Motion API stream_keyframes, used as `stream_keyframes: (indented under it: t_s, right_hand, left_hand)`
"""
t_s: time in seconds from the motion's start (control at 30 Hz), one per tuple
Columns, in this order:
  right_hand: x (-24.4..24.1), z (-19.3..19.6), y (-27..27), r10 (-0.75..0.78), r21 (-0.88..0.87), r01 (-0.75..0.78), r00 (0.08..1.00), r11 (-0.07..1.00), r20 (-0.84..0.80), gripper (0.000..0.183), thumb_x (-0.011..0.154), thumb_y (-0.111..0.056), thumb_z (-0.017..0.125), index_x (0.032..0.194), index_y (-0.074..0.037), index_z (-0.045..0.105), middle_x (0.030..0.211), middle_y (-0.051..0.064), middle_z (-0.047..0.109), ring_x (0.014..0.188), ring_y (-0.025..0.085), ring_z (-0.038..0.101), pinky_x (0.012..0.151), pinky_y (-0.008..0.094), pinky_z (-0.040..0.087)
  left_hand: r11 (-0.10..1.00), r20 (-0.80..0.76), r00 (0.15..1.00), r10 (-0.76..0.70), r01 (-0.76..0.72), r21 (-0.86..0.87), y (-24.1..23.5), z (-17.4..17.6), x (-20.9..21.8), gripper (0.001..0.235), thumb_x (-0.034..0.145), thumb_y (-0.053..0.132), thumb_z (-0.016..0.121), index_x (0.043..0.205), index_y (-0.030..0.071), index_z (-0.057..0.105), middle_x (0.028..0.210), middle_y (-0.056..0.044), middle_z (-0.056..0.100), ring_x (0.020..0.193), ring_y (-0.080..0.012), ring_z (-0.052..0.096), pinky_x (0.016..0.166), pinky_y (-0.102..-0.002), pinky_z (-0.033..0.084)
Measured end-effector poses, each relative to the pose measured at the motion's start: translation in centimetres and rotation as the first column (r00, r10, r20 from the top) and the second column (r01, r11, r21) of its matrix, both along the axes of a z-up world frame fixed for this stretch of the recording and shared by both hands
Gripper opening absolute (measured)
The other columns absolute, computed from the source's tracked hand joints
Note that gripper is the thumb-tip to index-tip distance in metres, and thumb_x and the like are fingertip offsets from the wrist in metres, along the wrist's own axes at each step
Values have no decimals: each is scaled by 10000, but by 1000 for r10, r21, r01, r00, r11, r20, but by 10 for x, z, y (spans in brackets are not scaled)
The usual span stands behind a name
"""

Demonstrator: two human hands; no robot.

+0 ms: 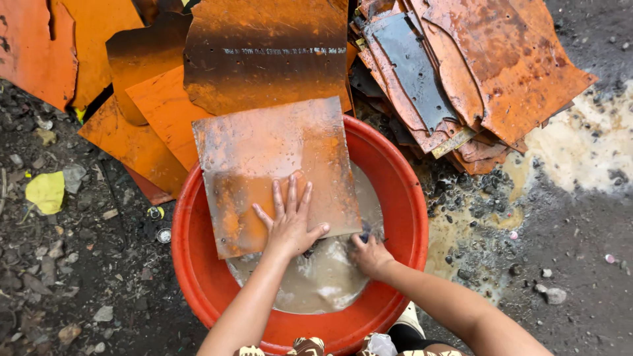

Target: The person scrubs flat orange metal sheets with a dark cloth in a red basin of water. They repeatedly dip, scrub, and rinse the sheets, handling them one at a time and occasionally flipping them over to clean both sides.

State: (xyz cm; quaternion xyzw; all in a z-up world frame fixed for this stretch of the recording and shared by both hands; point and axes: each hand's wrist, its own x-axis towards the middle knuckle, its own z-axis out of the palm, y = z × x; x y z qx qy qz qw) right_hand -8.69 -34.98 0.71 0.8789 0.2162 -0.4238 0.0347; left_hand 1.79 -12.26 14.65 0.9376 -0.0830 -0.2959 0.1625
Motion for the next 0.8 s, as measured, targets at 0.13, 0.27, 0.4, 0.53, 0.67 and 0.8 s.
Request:
stream_keyframes:
  t_s: [0.13, 0.27, 0.4, 0.53, 0.67, 0.8]
  right_hand:
    - [9, 25, -12, -190, 203, 233, 959, 951, -211, 403, 832, -163, 623, 1234, -197, 634, 1442, 119, 432, 1225, 425, 539, 1049, 487, 473]
    - [40, 84, -62, -250, 481, 388, 911, 786, -328, 283, 683, -86, 629, 962, -98, 672, 1090, 108, 684, 1089, 305, 639, 954, 408, 525]
    - [71, 160, -93, -309, 606, 577, 812, 547, -495, 344, 617, -63, 657, 960, -78, 637, 1135, 120, 645, 1064, 296, 631, 907, 441, 542]
    - [92, 205, -72, -226, 769, 379, 925, 515, -306, 453, 681, -120, 677, 1133, -118, 652, 1401, 133, 538, 1258, 316, 573, 1046, 468, 487]
    - [82, 183, 2, -308, 725, 112, 940, 680, 144, 559, 849, -311, 747, 1360, -143, 594, 1442, 180, 473, 1355, 414, 440, 1110, 579, 377]
    - [66, 130, 38, -253, 613, -278, 728, 740, 637, 464, 874, -228, 709, 1315, -101, 638, 1497, 186, 474, 1422, 479, 362, 1130, 674, 321]
  left_hand:
    - [1000, 19, 1000, -11, 11, 13, 4, -3, 3, 1157, 760, 683, 728, 1632, 315, 62, 1712, -23, -183, 1548, -360, -231, 1053, -854, -138]
    - [999, -36, 999, -26, 27, 33, 4, -9, 3, 1252, 702, 692, 763, 1640, 319, 23, 1706, -21, -211, 1538, -364, -251, 1046, -847, -153]
    - [998, -70, 997, -35, 38, 44, 0, -10, 9, 1266, 686, 722, 760, 1633, 340, 12, 1701, -5, -238, 1534, -355, -281, 1052, -841, -169]
    - [998, -92, 995, -33, 38, 48, 2, -4, 9, 1266, 686, 715, 775, 1627, 341, 15, 1694, -12, -260, 1528, -351, -308, 1059, -832, -184]
    - [996, -100, 994, -31, 39, 75, 1, -3, 7, 1322, 650, 631, 836, 1643, 344, 12, 1705, -11, -255, 1537, -351, -298, 1060, -823, -172]
    - [994, -58, 996, -65, 70, 82, 3, -10, 6, 1326, 667, 605, 838, 1648, 350, -18, 1705, -21, -252, 1537, -353, -283, 1067, -822, -166]
